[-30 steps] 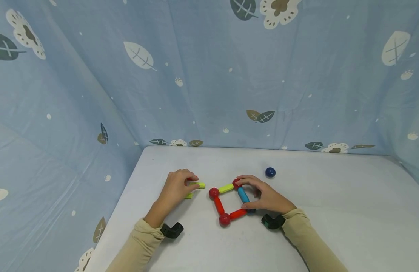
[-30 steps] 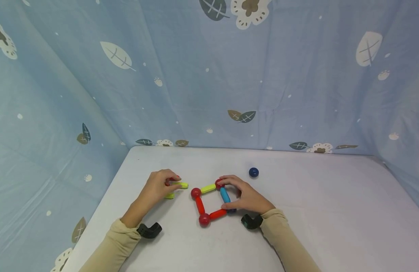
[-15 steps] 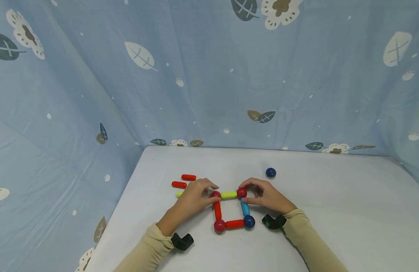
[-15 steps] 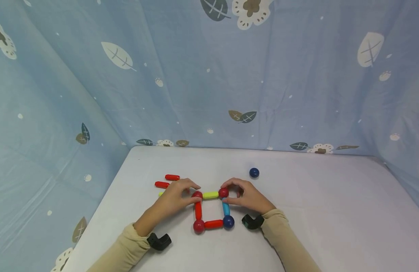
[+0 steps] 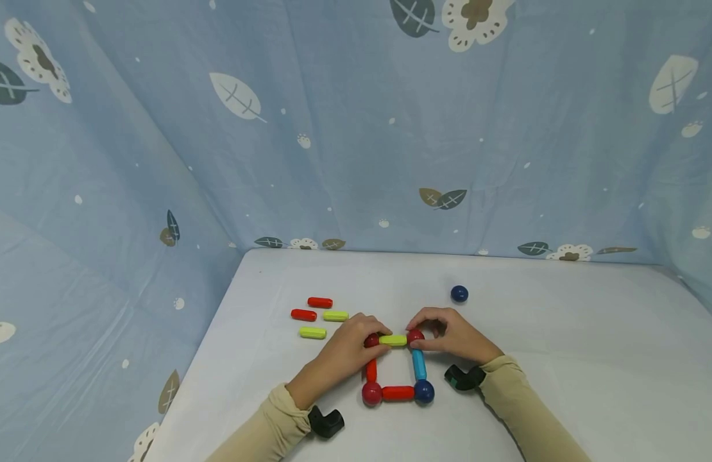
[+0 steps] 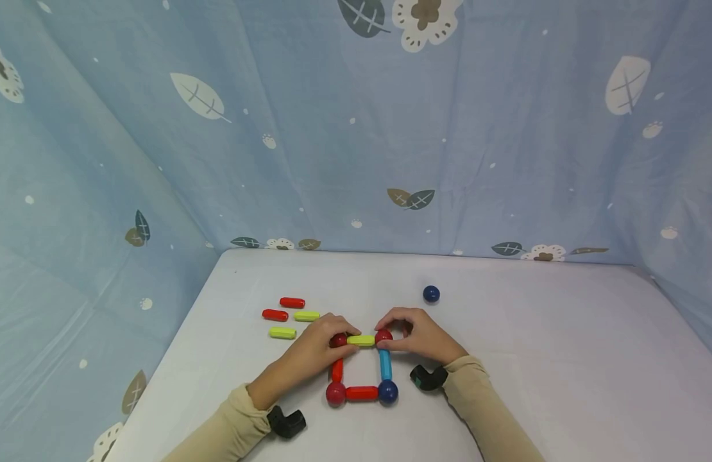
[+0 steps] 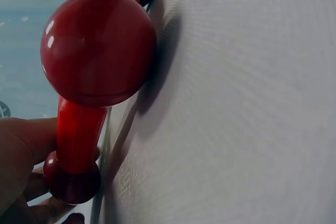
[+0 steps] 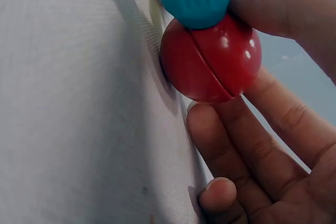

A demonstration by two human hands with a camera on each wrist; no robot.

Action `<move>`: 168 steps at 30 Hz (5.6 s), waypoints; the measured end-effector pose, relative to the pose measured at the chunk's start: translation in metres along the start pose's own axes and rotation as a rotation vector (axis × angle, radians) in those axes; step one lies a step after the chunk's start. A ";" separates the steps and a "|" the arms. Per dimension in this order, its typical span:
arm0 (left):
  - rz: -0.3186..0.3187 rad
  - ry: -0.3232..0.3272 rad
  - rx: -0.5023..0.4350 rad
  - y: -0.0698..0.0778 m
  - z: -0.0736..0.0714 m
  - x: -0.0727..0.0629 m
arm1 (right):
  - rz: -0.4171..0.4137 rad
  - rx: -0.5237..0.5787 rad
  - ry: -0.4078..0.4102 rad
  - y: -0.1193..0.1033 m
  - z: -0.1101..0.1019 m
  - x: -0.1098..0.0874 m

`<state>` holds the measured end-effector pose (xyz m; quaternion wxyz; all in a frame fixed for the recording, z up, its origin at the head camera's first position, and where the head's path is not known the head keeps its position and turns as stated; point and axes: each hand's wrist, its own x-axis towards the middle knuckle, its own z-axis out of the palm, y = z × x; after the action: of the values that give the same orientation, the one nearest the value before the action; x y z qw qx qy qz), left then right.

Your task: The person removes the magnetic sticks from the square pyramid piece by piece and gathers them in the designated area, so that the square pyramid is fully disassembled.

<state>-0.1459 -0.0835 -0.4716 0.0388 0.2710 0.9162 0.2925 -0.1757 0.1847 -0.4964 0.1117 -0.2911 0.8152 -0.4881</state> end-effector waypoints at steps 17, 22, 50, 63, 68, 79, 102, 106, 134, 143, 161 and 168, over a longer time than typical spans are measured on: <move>-0.005 -0.003 0.000 0.001 -0.001 -0.001 | -0.012 0.041 -0.026 0.000 0.002 0.003; -0.010 0.018 -0.001 -0.001 -0.004 -0.003 | -0.007 0.032 -0.021 0.001 0.000 0.002; 0.069 0.129 0.082 0.001 -0.003 -0.004 | -0.027 0.035 -0.008 0.000 -0.001 0.000; 0.039 0.098 0.074 0.005 -0.004 -0.005 | -0.022 0.047 -0.012 0.001 -0.001 0.001; 0.055 0.117 0.099 0.005 -0.005 -0.005 | -0.027 0.056 -0.011 0.001 -0.001 0.001; 0.064 0.166 0.113 0.005 -0.007 -0.004 | -0.015 0.044 -0.009 0.002 -0.001 0.000; -0.029 0.263 0.013 -0.029 -0.063 -0.020 | -0.005 0.031 -0.007 0.003 0.000 0.000; -0.118 0.263 0.013 -0.045 -0.080 -0.033 | -0.014 0.019 0.001 0.002 0.000 0.000; -0.345 0.089 0.059 -0.116 -0.118 -0.072 | 0.010 0.010 -0.010 0.001 -0.001 -0.001; -0.352 0.092 0.067 -0.118 -0.119 -0.073 | 0.017 0.008 -0.011 0.001 -0.001 -0.001; -0.388 0.081 0.055 -0.118 -0.120 -0.074 | -0.002 0.012 -0.003 0.004 0.000 -0.002; -0.372 0.083 0.053 -0.120 -0.118 -0.075 | 0.003 0.021 -0.008 0.002 0.000 -0.002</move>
<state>-0.1660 -0.2646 -0.4475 0.0474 0.0857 0.9587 0.2671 -0.1751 0.1868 -0.4986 0.1187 -0.2908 0.8098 -0.4955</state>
